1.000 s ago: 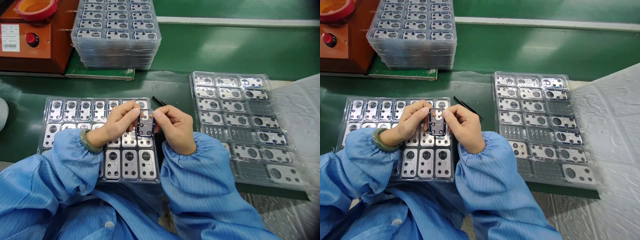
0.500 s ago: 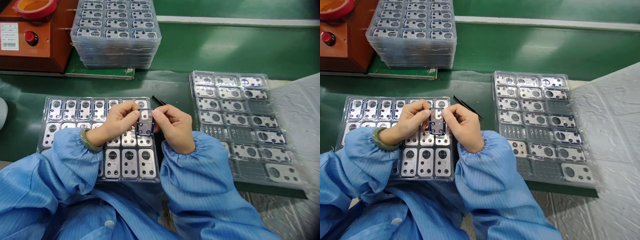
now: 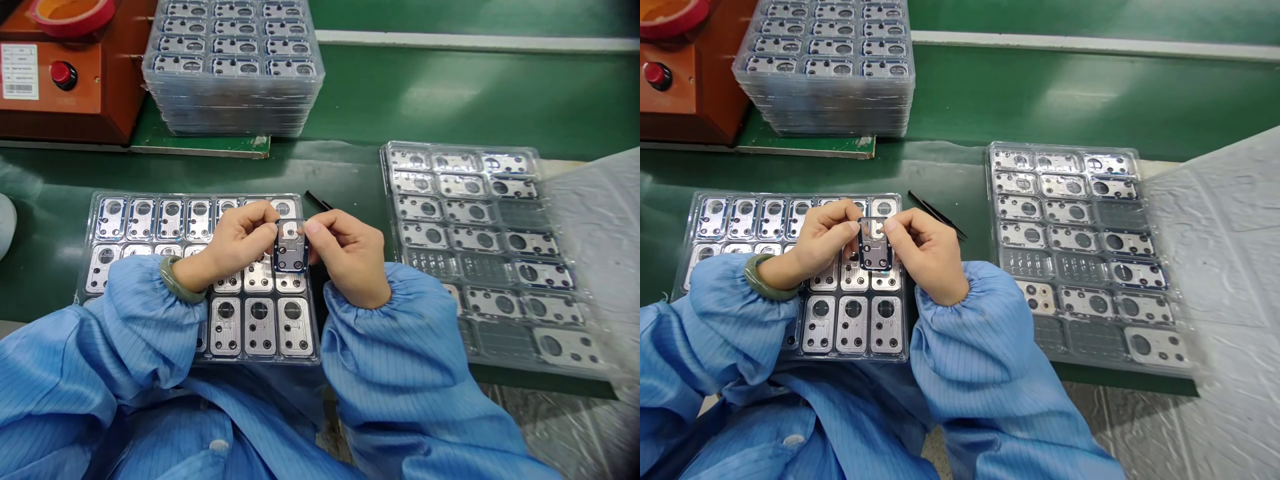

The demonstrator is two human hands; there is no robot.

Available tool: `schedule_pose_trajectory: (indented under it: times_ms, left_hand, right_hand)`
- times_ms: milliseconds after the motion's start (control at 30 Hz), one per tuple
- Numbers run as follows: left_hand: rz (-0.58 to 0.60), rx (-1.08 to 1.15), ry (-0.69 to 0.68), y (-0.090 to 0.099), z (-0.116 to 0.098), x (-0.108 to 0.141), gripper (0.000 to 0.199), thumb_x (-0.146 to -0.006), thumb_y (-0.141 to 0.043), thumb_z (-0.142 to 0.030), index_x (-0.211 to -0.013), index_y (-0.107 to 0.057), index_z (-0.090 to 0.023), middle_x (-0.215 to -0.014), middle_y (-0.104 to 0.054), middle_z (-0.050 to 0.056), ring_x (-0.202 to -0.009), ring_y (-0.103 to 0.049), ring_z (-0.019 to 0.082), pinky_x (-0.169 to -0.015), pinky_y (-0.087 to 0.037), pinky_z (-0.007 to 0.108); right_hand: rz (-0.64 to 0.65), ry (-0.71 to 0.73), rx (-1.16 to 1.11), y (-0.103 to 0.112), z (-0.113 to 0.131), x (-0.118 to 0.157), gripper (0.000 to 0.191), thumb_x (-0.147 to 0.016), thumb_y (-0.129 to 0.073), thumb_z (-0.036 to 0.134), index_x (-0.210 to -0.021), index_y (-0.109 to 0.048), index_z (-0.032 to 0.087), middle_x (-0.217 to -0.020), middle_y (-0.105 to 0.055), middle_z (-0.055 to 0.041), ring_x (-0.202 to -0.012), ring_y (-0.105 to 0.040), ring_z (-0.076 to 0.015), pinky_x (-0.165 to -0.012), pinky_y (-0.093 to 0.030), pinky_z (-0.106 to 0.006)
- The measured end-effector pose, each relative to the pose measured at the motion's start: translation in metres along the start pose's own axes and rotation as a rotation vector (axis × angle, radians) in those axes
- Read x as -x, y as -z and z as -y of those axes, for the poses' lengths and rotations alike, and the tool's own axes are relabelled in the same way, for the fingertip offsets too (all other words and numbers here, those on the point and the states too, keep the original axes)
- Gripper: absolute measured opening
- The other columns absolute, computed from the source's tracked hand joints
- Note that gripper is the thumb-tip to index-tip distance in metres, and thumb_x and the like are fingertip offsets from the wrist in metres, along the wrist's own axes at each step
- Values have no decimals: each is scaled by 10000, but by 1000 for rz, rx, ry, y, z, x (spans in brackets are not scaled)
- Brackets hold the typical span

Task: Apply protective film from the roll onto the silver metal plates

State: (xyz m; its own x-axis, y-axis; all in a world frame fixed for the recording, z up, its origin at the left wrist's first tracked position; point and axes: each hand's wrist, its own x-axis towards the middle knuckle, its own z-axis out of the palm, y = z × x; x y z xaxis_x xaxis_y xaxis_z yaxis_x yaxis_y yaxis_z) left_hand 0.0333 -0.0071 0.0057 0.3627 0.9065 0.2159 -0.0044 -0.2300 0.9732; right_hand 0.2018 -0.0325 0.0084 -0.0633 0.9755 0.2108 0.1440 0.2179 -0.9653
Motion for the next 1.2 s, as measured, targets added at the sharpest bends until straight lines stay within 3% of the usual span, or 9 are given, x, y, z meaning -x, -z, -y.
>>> schedule_pose_trajectory:
  times_ms: [333,700,1033,1200]
  left_hand:
    - [-33,-92,9,0,-4,-2,156,-730,-492,-131,-583,-465,-176,-475,-490,-60,-417,-423,53,-401,-322,180]
    - [0,50,44,1,-1,0,156,-802,-527,-196,-651,-496,-173,-489,-491,-62,-385,-421,51,-373,-315,175]
    - [-136,22,16,-3,2,-2,211,-868,-554,-316,-716,-482,-187,-508,-480,-68,-419,-436,58,-414,-338,187]
    - [6,156,101,0,5,-2,277,-878,-542,-432,-762,-502,-184,-540,-549,-49,-441,-516,73,-447,-410,197]
  right_hand:
    - [7,8,37,1,0,0,259,-857,-611,399,-694,-602,198,-551,-556,41,-447,-475,-84,-436,-405,-222]
    - [-2,6,24,0,1,0,258,-856,-615,402,-696,-601,199,-532,-541,50,-437,-469,-80,-432,-402,-219]
    - [48,-32,30,2,1,-1,315,-860,-597,468,-699,-594,197,-532,-541,44,-455,-503,-89,-442,-419,-219]
    - [-47,-42,60,1,1,-1,343,-826,-616,521,-687,-592,208,-524,-541,40,-433,-488,-95,-421,-419,-230]
